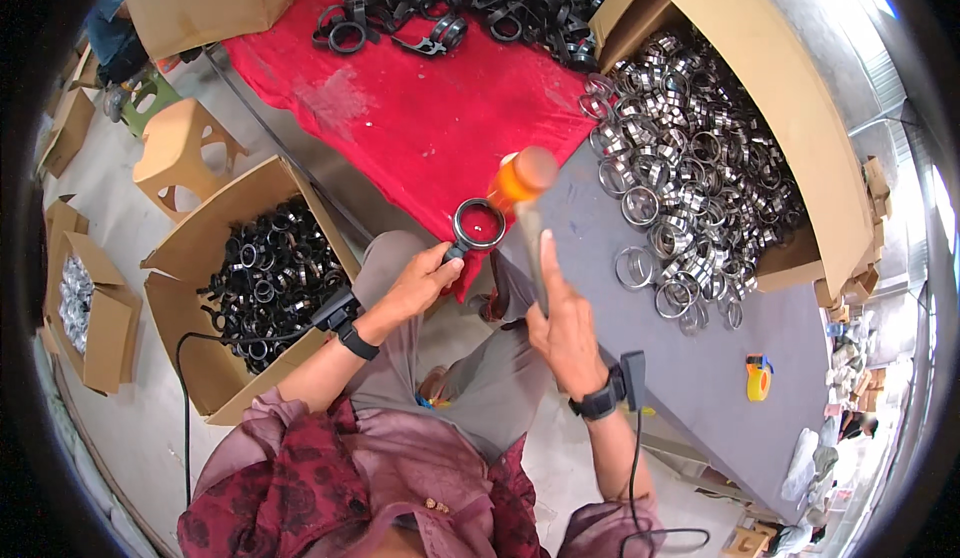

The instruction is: Manually assembling and hammering plastic rings and components at a workstation.

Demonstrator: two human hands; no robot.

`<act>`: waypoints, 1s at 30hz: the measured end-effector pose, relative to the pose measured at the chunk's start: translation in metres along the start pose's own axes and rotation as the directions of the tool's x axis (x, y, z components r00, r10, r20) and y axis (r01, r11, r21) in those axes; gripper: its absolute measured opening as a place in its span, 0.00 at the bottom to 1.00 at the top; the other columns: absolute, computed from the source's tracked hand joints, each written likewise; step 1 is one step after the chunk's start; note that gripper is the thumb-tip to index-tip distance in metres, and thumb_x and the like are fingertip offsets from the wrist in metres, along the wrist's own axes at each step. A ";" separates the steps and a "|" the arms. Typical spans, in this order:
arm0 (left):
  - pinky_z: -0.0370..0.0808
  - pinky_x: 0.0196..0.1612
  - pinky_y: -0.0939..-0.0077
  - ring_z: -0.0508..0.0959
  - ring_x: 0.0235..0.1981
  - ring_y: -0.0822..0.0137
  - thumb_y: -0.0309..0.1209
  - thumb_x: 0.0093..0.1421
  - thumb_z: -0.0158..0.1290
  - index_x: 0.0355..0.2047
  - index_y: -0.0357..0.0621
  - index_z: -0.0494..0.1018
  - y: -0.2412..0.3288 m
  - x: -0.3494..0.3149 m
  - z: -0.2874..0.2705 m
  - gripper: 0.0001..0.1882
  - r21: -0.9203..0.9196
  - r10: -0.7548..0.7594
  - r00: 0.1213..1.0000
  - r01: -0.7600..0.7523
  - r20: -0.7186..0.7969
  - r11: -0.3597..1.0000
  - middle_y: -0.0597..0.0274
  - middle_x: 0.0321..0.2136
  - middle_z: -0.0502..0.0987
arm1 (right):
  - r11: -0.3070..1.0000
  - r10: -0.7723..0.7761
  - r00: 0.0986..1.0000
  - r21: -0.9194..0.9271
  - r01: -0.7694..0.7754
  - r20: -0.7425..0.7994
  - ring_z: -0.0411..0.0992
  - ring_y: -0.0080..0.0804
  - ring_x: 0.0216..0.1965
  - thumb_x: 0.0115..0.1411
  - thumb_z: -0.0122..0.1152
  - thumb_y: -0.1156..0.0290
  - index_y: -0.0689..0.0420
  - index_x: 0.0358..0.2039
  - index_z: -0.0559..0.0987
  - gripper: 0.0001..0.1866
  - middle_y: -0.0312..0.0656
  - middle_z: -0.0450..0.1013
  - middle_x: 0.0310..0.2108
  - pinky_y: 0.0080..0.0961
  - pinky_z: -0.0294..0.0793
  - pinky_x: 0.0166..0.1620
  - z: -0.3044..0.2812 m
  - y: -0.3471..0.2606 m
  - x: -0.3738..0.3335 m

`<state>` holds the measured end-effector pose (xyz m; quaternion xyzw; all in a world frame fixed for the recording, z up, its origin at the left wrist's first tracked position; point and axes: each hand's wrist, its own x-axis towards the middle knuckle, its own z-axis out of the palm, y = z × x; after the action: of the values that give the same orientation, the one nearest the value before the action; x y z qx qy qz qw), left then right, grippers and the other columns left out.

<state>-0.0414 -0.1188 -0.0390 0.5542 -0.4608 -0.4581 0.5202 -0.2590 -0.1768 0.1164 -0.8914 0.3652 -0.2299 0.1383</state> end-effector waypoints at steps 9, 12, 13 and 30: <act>0.70 0.35 0.59 0.73 0.28 0.59 0.41 0.71 0.49 0.39 0.37 0.69 0.001 -0.001 -0.008 0.16 0.006 0.010 1.000 -0.010 -0.014 1.000 0.51 0.25 0.72 | 0.997 -0.048 0.977 0.047 0.059 -0.208 0.74 0.42 0.31 0.54 0.57 0.84 0.55 0.75 0.57 0.46 0.65 0.72 0.56 0.27 0.76 0.43 -0.028 -0.036 0.034; 0.70 0.34 0.60 0.73 0.27 0.62 0.41 0.71 0.49 0.38 0.37 0.69 0.003 0.001 -0.006 0.16 -0.031 -0.031 0.999 0.032 0.010 0.999 0.53 0.24 0.72 | 0.995 -0.095 0.995 -0.037 0.096 0.034 0.79 0.59 0.43 0.51 0.57 0.85 0.54 0.75 0.56 0.48 0.69 0.70 0.56 0.38 0.77 0.46 -0.004 -0.014 0.025; 0.70 0.34 0.61 0.73 0.27 0.64 0.41 0.71 0.50 0.38 0.37 0.69 -0.002 0.004 -0.006 0.16 -0.015 0.024 1.000 -0.024 -0.007 1.000 0.56 0.23 0.72 | 1.000 -0.005 0.957 -0.025 0.013 0.291 0.77 0.65 0.42 0.50 0.57 0.85 0.52 0.75 0.56 0.49 0.70 0.72 0.52 0.41 0.76 0.46 -0.004 -0.012 0.022; 0.68 0.31 0.69 0.67 0.27 0.73 0.39 0.71 0.50 0.35 0.41 0.68 0.008 0.001 0.002 0.14 0.017 -0.006 0.999 0.007 -0.050 1.000 0.68 0.23 0.67 | 0.982 0.182 0.983 -0.051 -0.183 -0.023 0.72 0.52 0.62 0.56 0.61 0.81 0.57 0.75 0.54 0.46 0.64 0.67 0.64 0.35 0.73 0.60 0.027 -0.031 -0.077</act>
<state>-0.0431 -0.1206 -0.0311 0.5713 -0.4498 -0.4418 0.5255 -0.2759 -0.0982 0.0824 -0.8553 0.4527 -0.2145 0.1321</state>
